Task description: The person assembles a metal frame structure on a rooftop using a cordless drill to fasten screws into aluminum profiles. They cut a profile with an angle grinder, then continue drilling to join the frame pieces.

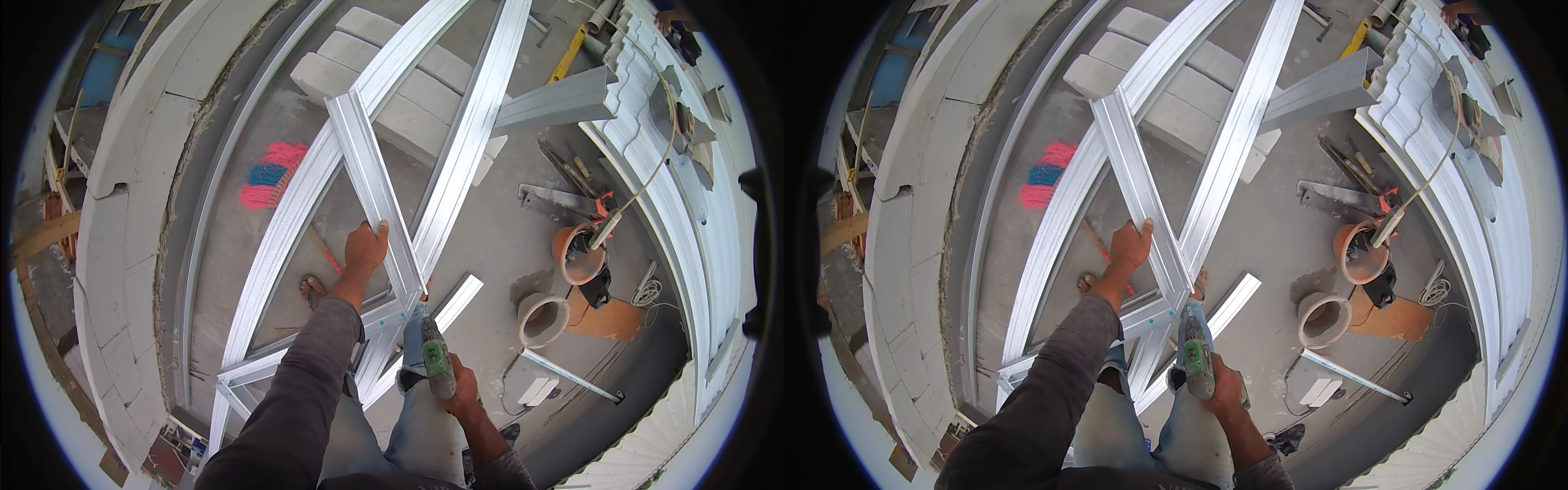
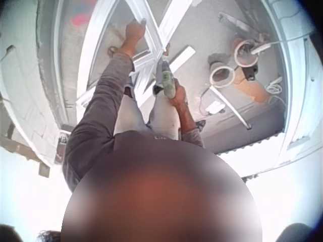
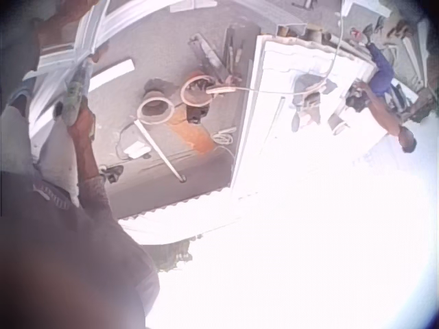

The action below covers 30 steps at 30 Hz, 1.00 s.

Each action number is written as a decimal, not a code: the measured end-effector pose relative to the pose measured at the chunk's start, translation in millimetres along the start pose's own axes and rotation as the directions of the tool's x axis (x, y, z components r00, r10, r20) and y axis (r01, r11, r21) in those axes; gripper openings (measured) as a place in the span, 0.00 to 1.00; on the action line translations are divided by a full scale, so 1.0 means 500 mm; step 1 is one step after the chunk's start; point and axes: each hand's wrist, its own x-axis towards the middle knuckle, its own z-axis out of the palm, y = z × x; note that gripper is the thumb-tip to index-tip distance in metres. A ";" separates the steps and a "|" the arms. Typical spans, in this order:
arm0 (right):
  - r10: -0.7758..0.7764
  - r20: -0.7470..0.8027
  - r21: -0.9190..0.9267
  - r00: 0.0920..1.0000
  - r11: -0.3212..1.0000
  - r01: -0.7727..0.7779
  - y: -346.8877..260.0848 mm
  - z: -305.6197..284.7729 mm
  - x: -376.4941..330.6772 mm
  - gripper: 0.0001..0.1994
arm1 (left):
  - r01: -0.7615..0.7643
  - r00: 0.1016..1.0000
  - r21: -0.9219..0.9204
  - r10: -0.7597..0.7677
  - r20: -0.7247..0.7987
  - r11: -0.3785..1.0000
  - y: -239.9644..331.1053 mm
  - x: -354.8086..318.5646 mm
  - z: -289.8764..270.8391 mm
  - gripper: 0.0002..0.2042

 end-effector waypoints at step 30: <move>-0.084 0.056 -0.082 0.995 0.993 0.088 -0.007 0.013 -0.022 0.28 | 0.074 0.993 -0.090 -0.065 0.093 0.993 0.033 -0.034 -0.043 0.26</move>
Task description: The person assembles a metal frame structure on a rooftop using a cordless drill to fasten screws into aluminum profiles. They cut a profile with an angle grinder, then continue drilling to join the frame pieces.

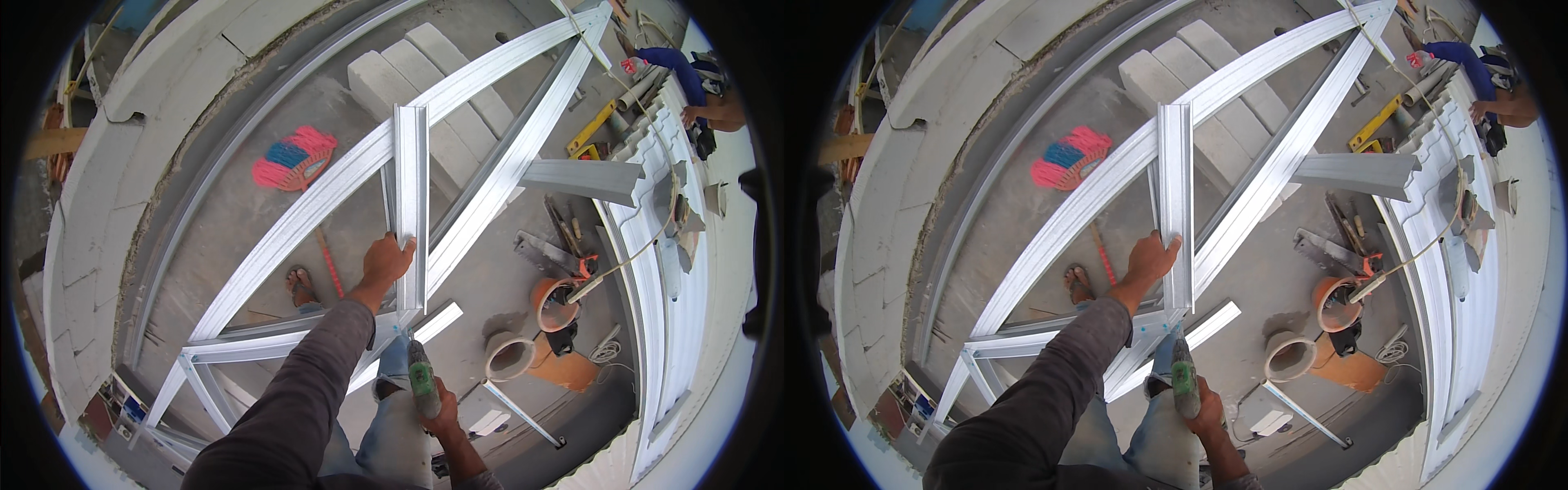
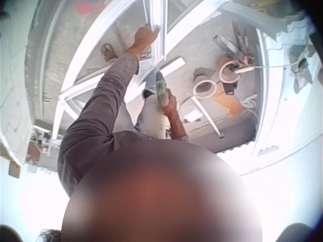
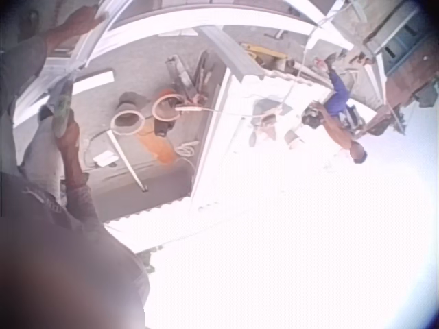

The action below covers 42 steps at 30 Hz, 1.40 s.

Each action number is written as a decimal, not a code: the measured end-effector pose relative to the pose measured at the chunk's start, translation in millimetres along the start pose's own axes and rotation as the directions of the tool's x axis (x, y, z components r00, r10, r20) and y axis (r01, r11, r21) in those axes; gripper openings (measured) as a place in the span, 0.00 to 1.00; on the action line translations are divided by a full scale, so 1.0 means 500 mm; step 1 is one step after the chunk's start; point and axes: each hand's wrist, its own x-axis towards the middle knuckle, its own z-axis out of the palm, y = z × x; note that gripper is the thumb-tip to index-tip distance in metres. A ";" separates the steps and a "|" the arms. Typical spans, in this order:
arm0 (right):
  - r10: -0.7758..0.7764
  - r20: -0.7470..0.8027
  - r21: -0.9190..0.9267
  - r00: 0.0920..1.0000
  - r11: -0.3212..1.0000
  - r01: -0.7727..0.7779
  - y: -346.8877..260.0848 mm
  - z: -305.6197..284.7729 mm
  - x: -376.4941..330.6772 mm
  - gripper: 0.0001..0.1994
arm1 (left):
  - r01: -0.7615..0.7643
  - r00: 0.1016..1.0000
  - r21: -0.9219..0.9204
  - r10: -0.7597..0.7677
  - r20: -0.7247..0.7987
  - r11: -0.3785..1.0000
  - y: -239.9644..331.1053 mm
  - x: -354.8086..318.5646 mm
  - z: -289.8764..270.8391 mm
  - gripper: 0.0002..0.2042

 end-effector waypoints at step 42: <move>0.161 0.209 -0.369 0.964 0.926 -0.074 0.024 0.070 -0.117 0.37 | 0.031 0.992 0.111 -0.017 -0.122 0.993 -0.021 -0.002 0.033 0.25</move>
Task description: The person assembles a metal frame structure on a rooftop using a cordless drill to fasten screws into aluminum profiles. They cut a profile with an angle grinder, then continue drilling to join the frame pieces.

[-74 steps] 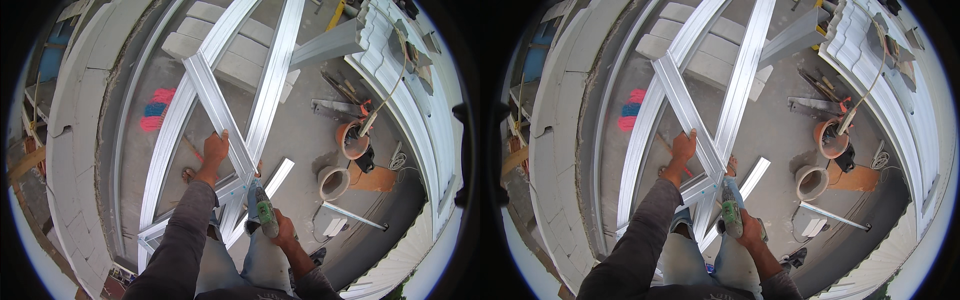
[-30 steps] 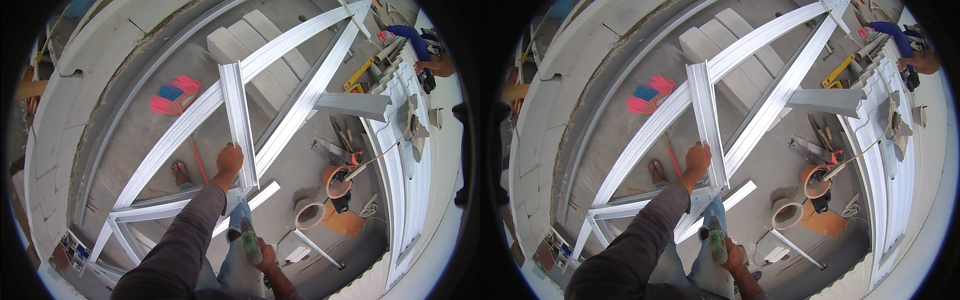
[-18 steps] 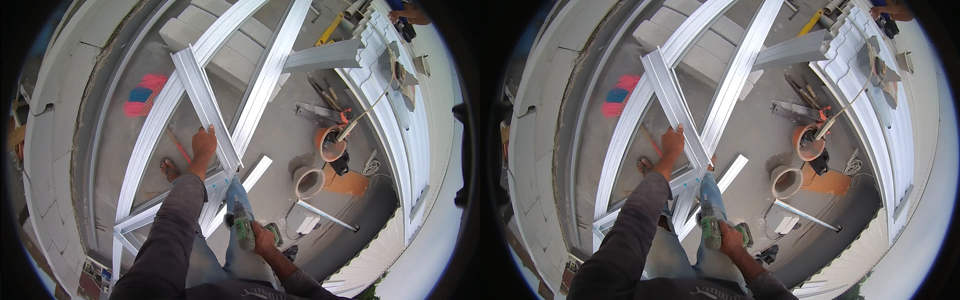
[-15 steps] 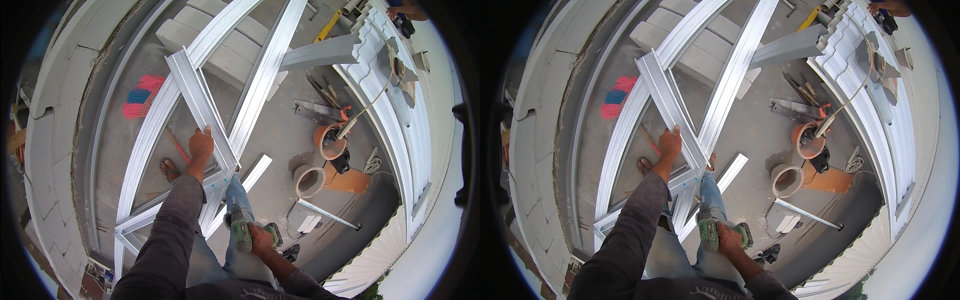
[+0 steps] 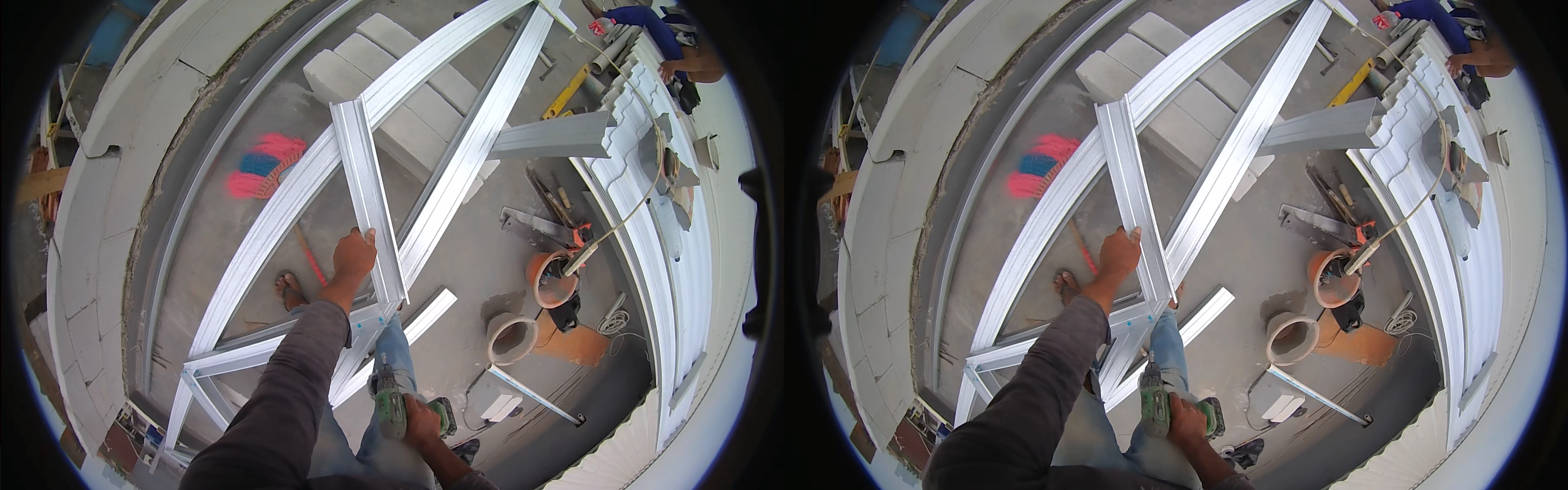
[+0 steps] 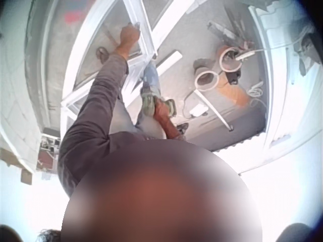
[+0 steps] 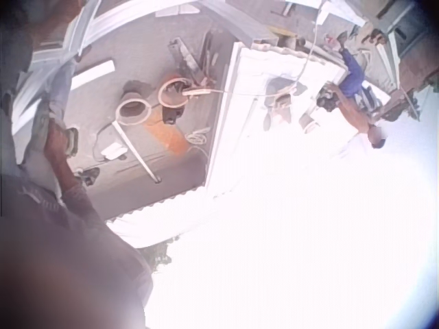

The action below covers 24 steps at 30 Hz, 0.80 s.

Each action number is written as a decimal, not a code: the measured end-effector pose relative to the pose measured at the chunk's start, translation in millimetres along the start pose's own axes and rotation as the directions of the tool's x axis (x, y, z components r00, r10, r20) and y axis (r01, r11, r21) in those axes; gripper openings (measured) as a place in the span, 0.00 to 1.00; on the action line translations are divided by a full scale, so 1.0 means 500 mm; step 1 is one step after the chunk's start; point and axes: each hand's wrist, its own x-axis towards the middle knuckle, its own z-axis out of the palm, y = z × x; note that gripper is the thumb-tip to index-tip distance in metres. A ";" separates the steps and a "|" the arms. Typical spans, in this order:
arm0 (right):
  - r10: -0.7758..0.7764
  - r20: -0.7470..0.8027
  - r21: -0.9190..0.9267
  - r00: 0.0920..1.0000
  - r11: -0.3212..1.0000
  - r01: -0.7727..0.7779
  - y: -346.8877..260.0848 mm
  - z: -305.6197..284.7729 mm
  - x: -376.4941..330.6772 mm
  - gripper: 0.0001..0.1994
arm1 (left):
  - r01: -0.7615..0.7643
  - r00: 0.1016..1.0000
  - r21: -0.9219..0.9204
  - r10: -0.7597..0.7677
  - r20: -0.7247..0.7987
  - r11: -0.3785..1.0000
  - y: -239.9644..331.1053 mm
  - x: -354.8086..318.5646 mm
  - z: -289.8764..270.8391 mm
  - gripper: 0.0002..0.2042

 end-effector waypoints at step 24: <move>-0.124 -0.066 -0.064 0.990 0.991 0.119 0.010 0.010 0.016 0.44 | 0.020 0.998 -0.071 -0.015 0.069 0.997 0.007 -0.005 -0.011 0.23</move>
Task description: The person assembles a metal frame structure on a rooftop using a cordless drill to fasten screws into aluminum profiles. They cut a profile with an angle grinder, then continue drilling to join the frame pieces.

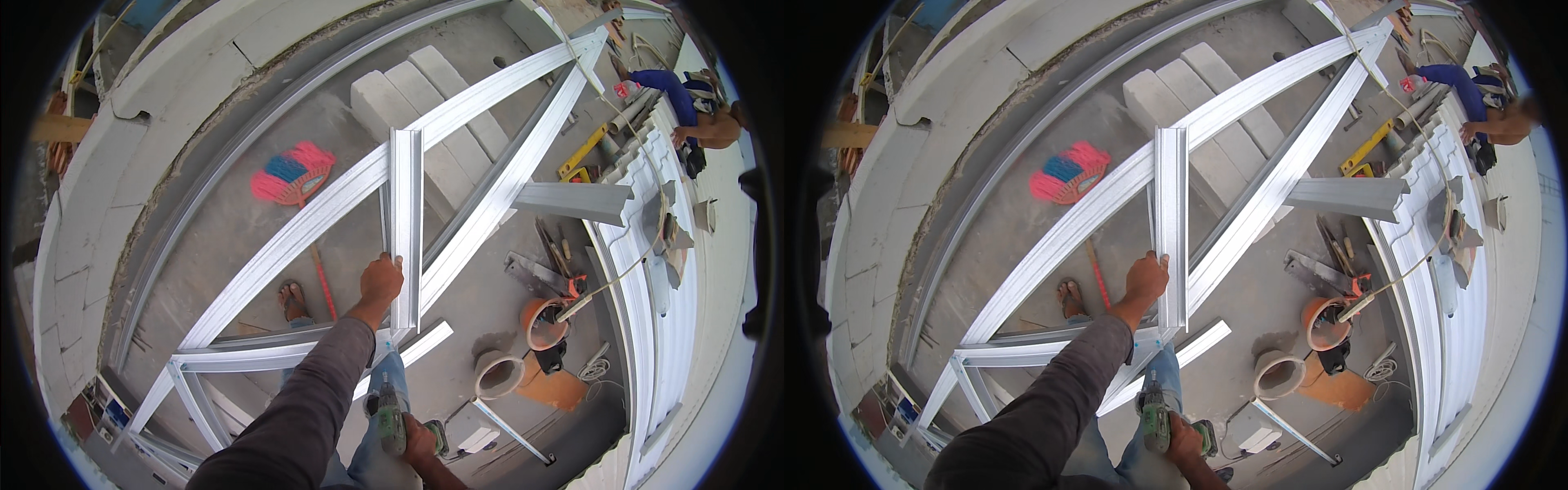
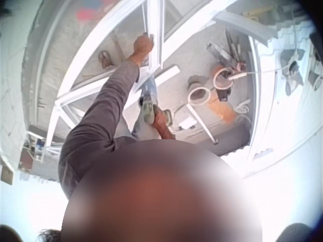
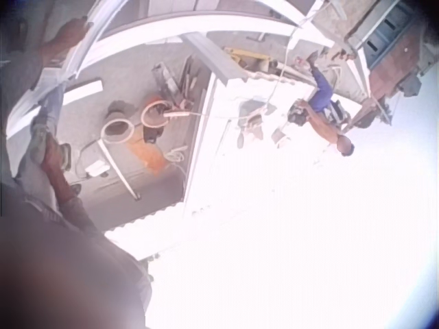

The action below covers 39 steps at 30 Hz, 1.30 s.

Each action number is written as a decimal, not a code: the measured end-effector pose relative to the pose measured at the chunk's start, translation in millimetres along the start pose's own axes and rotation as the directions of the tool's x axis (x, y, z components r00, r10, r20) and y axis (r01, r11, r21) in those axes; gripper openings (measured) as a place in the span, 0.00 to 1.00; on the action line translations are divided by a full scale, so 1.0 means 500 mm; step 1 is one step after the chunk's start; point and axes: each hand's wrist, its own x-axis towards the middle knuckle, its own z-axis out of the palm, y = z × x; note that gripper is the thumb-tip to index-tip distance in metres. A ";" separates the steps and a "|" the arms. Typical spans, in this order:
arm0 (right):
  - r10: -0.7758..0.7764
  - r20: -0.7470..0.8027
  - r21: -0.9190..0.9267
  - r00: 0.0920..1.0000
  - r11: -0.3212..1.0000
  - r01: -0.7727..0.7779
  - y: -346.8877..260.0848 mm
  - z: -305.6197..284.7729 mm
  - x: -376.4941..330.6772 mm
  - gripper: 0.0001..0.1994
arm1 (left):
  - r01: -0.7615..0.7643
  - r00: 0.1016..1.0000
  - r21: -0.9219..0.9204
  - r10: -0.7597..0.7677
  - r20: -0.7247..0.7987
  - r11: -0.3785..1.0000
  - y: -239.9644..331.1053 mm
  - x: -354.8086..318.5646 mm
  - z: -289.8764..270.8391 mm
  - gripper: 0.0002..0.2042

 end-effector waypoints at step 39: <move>0.153 0.008 0.210 0.988 0.966 -0.151 0.005 -0.019 -0.002 0.31 | -0.084 0.994 0.129 0.092 -0.055 0.988 -0.056 0.004 0.081 0.29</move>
